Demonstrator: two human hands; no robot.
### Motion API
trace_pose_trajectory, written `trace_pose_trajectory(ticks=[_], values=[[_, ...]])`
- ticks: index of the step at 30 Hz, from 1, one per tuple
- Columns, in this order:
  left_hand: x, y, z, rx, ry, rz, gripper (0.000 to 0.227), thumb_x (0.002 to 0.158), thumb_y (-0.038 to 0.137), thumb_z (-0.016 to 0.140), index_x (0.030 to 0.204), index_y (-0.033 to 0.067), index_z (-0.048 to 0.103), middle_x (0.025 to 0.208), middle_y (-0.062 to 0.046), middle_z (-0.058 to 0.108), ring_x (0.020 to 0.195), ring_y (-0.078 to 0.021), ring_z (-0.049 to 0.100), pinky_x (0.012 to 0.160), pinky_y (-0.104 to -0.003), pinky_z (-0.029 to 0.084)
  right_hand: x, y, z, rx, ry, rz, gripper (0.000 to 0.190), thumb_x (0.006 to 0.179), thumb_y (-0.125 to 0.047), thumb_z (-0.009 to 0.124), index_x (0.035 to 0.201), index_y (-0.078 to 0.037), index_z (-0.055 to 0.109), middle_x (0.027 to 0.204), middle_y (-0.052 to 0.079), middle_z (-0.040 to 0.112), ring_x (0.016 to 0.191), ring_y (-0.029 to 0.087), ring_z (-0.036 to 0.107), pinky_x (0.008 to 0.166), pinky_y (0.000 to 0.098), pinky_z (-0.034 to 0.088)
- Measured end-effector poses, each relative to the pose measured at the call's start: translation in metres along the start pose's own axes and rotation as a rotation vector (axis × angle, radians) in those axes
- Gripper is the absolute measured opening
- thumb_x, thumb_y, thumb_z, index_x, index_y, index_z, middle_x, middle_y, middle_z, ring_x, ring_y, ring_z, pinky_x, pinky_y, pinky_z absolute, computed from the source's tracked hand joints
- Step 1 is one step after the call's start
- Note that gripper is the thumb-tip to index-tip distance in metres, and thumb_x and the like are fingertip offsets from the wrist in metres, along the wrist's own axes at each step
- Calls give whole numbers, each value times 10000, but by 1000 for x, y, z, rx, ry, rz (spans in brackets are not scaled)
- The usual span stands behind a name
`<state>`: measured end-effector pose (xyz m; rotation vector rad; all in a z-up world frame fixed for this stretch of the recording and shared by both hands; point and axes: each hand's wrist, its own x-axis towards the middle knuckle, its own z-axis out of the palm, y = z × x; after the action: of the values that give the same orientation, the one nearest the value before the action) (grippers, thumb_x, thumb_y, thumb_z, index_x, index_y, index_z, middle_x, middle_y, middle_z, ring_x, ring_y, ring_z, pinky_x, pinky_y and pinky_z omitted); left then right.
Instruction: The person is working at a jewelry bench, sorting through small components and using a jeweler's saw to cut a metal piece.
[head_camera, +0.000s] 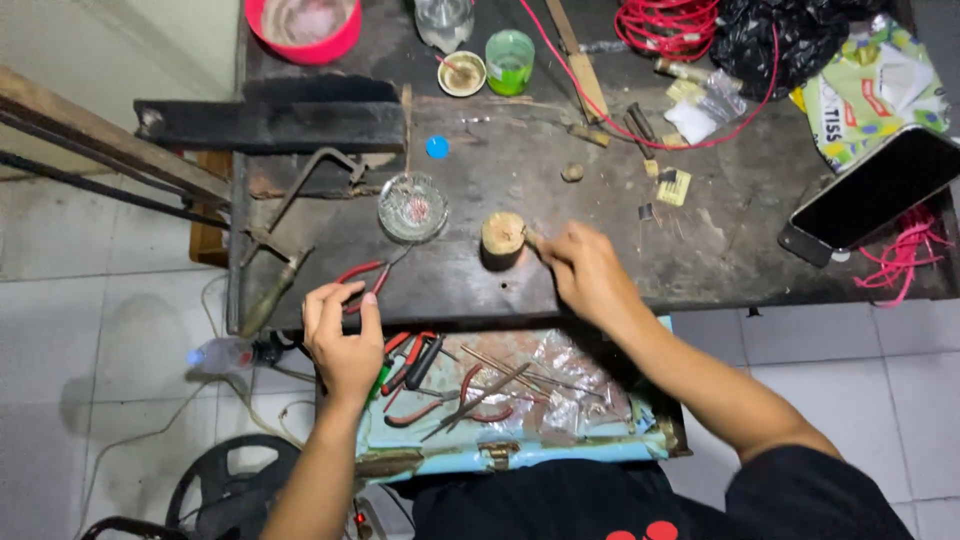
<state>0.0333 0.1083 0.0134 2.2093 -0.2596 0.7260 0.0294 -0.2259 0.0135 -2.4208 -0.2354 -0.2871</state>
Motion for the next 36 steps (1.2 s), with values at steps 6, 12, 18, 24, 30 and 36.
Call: trace_pose_trajectory(ticks=[6,12,18,24,30,36], values=[[-4,-9,3,-28,16,-140,174,873,5,764,1034,73,756,999,-94,650,784,-266,614,712,-336,495,-1,14,-17,23,-2,81,111,868,-44,711,846,-121,787,771,88,669,796,329,699,774,405,566],[-8,-8,7,6,32,-81,179,875,-13,762,1034,69,761,994,-103,645,777,-274,600,701,-343,484,23,32,4,-144,236,-109,156,1025,-85,656,927,-90,778,768,106,598,770,325,636,755,400,547],[-9,-14,6,-34,75,-153,179,877,-40,744,1040,32,752,987,-114,645,746,-225,580,679,-296,493,-7,5,-15,26,18,85,79,877,-39,722,894,-60,796,767,166,681,799,385,698,778,435,572],[-8,-14,8,-27,94,-106,168,876,-48,746,1032,14,751,969,-111,639,738,-222,578,669,-298,493,51,24,-5,41,253,19,134,920,-17,742,1023,-75,806,893,91,732,888,306,731,845,371,568],[-7,-11,5,-89,110,-154,164,884,-79,716,1030,-13,747,972,-125,636,713,-184,539,665,-276,487,29,14,10,-70,71,24,108,915,-28,701,877,-65,796,780,167,691,808,369,700,785,419,578],[-5,-9,6,-70,94,-162,141,895,-57,725,1028,-13,744,942,-107,614,684,-174,523,640,-287,478,57,15,-15,-33,10,22,51,838,-6,734,859,-23,778,772,196,710,830,423,712,800,490,573]])
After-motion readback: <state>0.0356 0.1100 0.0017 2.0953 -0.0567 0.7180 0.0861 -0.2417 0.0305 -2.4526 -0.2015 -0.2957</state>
